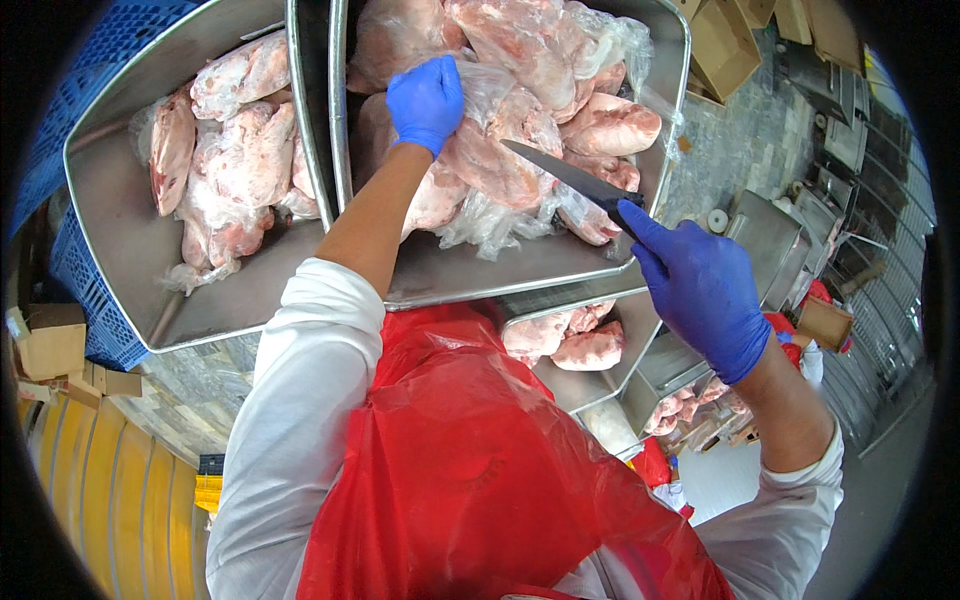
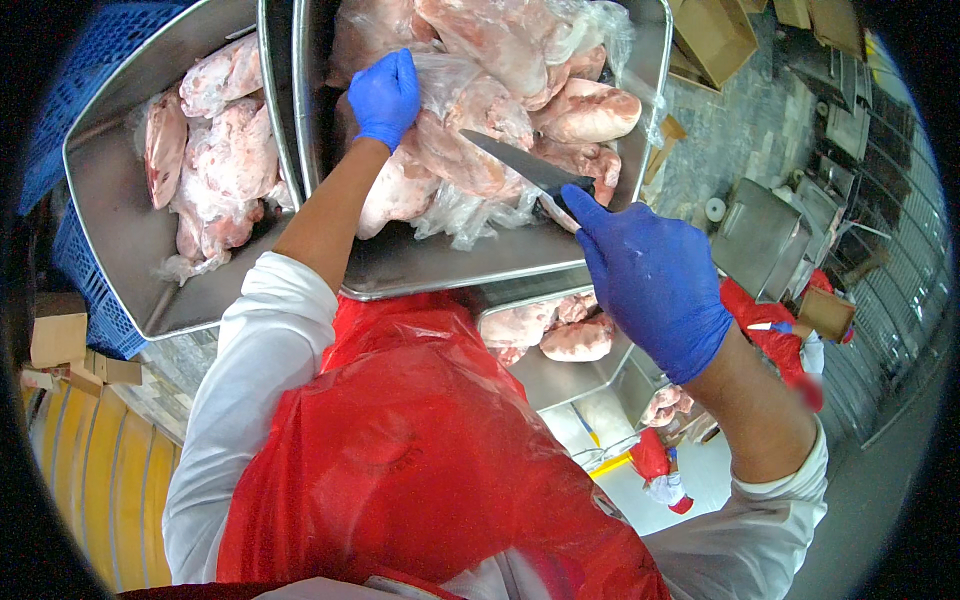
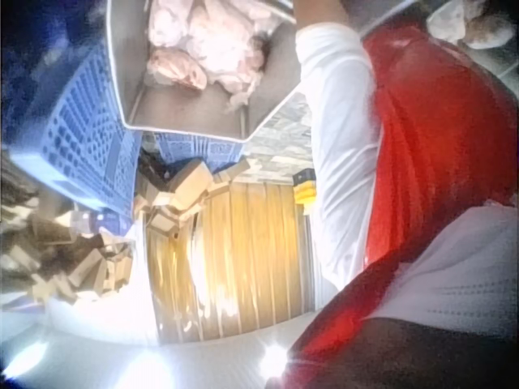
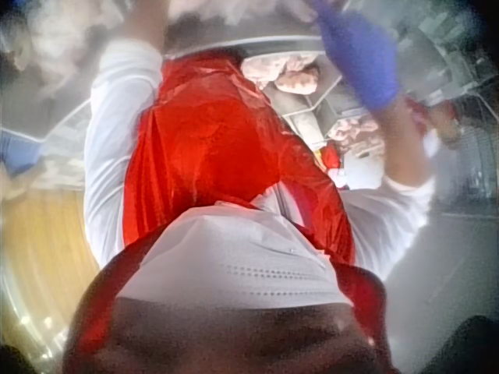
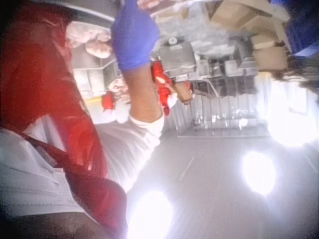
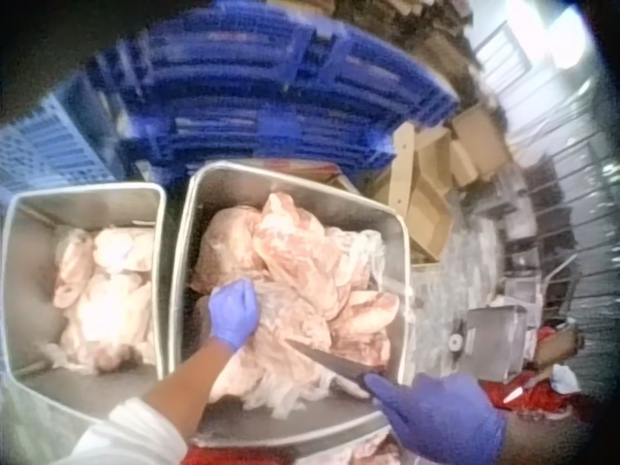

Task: The person uses a knife to cut large pieces of raw meat in a metal tray and transfers the cut portions into another tray. The person repeatedly picks up meat, slices it, and places the pieces into a separate container.

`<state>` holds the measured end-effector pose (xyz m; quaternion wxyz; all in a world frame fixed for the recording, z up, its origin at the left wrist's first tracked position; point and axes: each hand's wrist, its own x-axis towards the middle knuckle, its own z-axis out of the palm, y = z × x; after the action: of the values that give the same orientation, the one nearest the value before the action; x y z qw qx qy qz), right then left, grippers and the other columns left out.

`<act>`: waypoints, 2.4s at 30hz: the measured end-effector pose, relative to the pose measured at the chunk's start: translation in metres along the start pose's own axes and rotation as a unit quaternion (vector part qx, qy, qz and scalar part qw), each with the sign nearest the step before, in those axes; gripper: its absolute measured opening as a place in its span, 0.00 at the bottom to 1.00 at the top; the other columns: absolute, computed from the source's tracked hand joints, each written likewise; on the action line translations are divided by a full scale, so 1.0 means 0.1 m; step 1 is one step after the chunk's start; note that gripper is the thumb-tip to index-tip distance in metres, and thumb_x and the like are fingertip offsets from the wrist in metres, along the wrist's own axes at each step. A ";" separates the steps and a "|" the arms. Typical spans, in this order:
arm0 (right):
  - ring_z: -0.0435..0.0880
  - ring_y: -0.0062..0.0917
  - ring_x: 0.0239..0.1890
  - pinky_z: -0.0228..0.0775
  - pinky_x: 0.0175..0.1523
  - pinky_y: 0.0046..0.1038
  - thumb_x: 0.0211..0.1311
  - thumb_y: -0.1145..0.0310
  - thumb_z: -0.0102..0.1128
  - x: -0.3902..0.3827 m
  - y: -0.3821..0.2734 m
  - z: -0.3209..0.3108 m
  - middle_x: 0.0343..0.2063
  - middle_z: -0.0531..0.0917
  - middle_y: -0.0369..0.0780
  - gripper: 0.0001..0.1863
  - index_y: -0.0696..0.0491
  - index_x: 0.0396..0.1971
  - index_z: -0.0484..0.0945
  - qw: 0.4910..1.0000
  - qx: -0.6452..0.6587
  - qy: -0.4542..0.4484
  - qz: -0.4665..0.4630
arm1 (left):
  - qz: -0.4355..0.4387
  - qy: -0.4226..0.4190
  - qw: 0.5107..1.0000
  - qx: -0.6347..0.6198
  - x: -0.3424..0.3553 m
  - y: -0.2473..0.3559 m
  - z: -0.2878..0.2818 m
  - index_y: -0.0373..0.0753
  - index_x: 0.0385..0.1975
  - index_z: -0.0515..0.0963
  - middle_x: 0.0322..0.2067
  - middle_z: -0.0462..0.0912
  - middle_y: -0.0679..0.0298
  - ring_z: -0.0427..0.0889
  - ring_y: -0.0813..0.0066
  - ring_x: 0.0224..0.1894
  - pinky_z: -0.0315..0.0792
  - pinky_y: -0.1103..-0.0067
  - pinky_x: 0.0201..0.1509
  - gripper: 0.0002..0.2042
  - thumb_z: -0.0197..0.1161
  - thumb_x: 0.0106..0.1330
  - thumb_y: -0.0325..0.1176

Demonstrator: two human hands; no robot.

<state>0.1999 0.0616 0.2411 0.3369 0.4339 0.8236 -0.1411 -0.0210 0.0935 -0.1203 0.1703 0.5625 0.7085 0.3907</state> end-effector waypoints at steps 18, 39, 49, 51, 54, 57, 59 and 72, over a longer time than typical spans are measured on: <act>0.88 0.38 0.30 0.80 0.30 0.39 0.60 0.67 0.63 0.23 -0.08 -0.27 0.34 0.83 0.47 0.33 0.49 0.68 0.70 0.995 -0.040 -0.083 -0.045 | 0.016 0.006 0.999 0.031 -0.02 0.01 0.00 0.41 0.23 0.78 0.23 0.83 0.54 0.81 0.51 0.27 0.71 0.60 0.38 0.18 0.53 0.75 0.41; 0.85 0.37 0.25 0.78 0.28 0.40 0.59 0.72 0.61 0.33 -0.12 -0.26 0.32 0.79 0.46 0.38 0.42 0.72 0.68 0.993 -0.025 -0.114 -0.014 | 0.022 0.001 0.999 0.033 -0.02 0.00 0.00 0.41 0.22 0.77 0.21 0.81 0.55 0.80 0.51 0.25 0.71 0.61 0.37 0.15 0.57 0.73 0.38; 0.86 0.39 0.27 0.79 0.30 0.42 0.54 0.65 0.69 0.28 -0.07 -0.12 0.34 0.79 0.47 0.43 0.43 0.73 0.65 0.991 0.007 -0.137 0.006 | 0.026 0.003 0.999 0.033 -0.03 0.03 -0.01 0.41 0.22 0.76 0.22 0.81 0.55 0.81 0.51 0.26 0.71 0.61 0.37 0.16 0.56 0.74 0.37; 0.88 0.40 0.32 0.81 0.34 0.42 0.44 0.54 0.81 0.24 -0.05 -0.04 0.36 0.80 0.48 0.54 0.46 0.74 0.62 0.986 0.007 -0.167 0.019 | 0.015 -0.004 0.999 0.032 -0.03 0.07 -0.03 0.41 0.22 0.76 0.23 0.81 0.55 0.81 0.51 0.26 0.71 0.61 0.37 0.16 0.56 0.74 0.37; 0.88 0.41 0.31 0.81 0.33 0.43 0.50 0.58 0.77 0.18 -0.02 0.09 0.36 0.80 0.49 0.50 0.41 0.75 0.62 0.988 0.028 -0.152 0.026 | 0.019 -0.003 1.000 0.017 -0.03 0.01 -0.04 0.41 0.22 0.76 0.23 0.81 0.53 0.80 0.49 0.26 0.72 0.61 0.37 0.16 0.56 0.75 0.38; 0.88 0.43 0.28 0.80 0.30 0.43 0.57 0.63 0.70 0.00 0.06 0.58 0.35 0.80 0.50 0.45 0.37 0.75 0.61 0.993 0.064 -0.095 0.036 | 0.004 -0.011 1.000 0.029 -0.02 0.05 -0.05 0.40 0.22 0.76 0.23 0.82 0.52 0.80 0.47 0.25 0.72 0.60 0.36 0.17 0.56 0.75 0.38; 0.88 0.43 0.27 0.80 0.28 0.43 0.62 0.64 0.66 -0.06 0.08 0.81 0.35 0.80 0.50 0.40 0.35 0.75 0.62 0.993 0.069 -0.079 0.048 | 0.002 -0.008 1.000 0.014 -0.01 0.05 -0.05 0.40 0.22 0.77 0.23 0.82 0.51 0.81 0.46 0.25 0.73 0.58 0.35 0.17 0.56 0.75 0.39; 0.83 0.38 0.20 0.74 0.22 0.39 0.72 0.58 0.59 -0.17 0.08 1.54 0.29 0.79 0.43 0.28 0.29 0.71 0.69 0.987 0.121 0.096 0.054 | -0.041 -0.026 0.999 0.024 -0.01 -0.02 -0.01 0.39 0.29 0.82 0.27 0.84 0.47 0.84 0.42 0.29 0.76 0.55 0.34 0.22 0.52 0.78 0.48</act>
<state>0.2801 -0.0249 0.1404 0.2088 0.5264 0.8045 -0.1791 -0.0224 0.0923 -0.1216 0.1909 0.5468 0.7354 0.3518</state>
